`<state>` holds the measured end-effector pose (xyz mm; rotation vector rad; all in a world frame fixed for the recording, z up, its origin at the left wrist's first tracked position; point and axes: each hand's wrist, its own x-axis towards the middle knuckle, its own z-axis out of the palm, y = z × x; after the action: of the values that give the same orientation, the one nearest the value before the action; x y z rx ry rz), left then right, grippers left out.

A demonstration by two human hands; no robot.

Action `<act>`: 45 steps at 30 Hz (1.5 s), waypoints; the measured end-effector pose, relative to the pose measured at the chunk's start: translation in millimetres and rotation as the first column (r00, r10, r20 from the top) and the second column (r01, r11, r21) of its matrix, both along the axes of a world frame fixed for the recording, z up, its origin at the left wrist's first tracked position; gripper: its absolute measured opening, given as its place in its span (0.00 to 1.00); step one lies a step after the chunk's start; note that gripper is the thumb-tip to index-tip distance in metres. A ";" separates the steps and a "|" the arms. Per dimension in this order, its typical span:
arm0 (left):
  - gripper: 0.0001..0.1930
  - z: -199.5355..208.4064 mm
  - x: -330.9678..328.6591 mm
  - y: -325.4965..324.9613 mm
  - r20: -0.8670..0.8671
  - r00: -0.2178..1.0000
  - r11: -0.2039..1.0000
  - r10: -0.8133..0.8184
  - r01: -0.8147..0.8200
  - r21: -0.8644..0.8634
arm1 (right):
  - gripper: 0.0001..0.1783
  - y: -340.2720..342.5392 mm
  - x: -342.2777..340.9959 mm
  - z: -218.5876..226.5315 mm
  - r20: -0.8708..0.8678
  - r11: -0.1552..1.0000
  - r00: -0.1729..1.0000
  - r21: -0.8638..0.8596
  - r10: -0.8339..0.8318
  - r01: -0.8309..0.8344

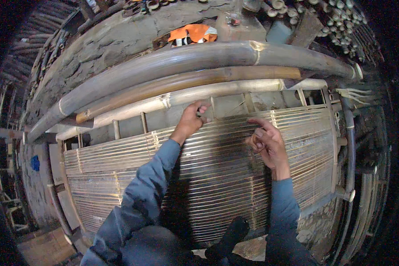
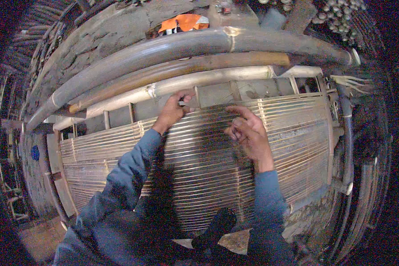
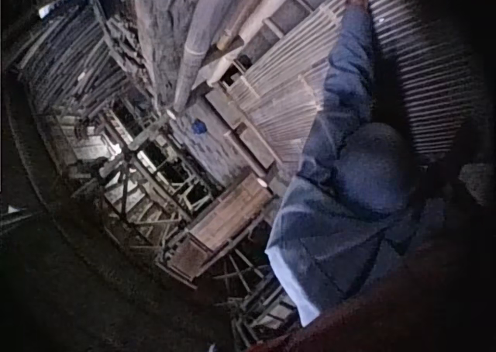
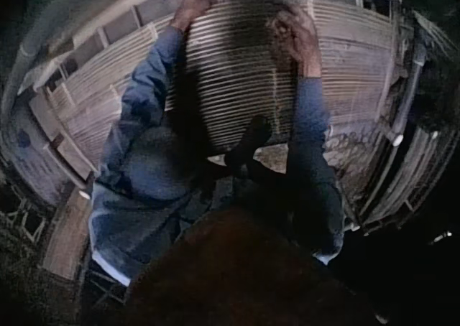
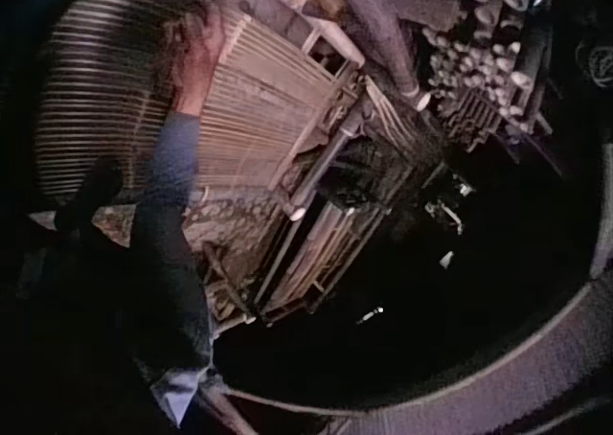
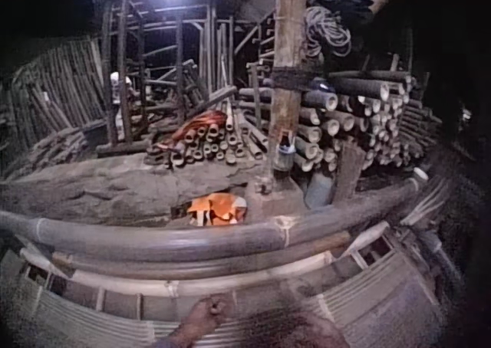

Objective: The person weaves a bamboo mat by threading twine through thin slats and tying knots. They use a marker to mark positions on the slats and adjust the alignment by hand.

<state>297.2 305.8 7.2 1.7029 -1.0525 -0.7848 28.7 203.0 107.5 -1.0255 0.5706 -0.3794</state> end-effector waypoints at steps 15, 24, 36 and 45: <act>0.25 -10.5 9.5 14.3 0.188 0.982 0.999 -0.020 0.028 -0.039 | 0.06 53.9 -61.9 36.3 -0.311 0.909 0.950 -0.396 0.004 -0.133; 0.12 -28.2 -17.2 -8.9 0.344 0.939 1.000 -0.014 0.010 0.013 | 0.16 121.1 -88.7 131.3 -0.732 0.063 0.581 -0.601 0.356 -0.797; 0.12 60.7 41.5 28.3 0.432 0.893 0.992 -0.121 0.099 0.073 | 0.15 67.6 -290.8 98.1 -0.724 0.587 0.367 -0.689 -0.584 -0.426; 0.17 170.0 -42.8 -42.3 0.384 0.382 0.542 -0.840 0.603 0.586 | 0.09 -143.8 -238.3 -67.9 -0.325 0.319 0.481 -0.943 -0.814 -0.098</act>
<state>254.4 263.6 177.1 1.8066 -2.4276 -1.0087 -209.7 59.1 39.7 -2.1980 1.6508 -0.7625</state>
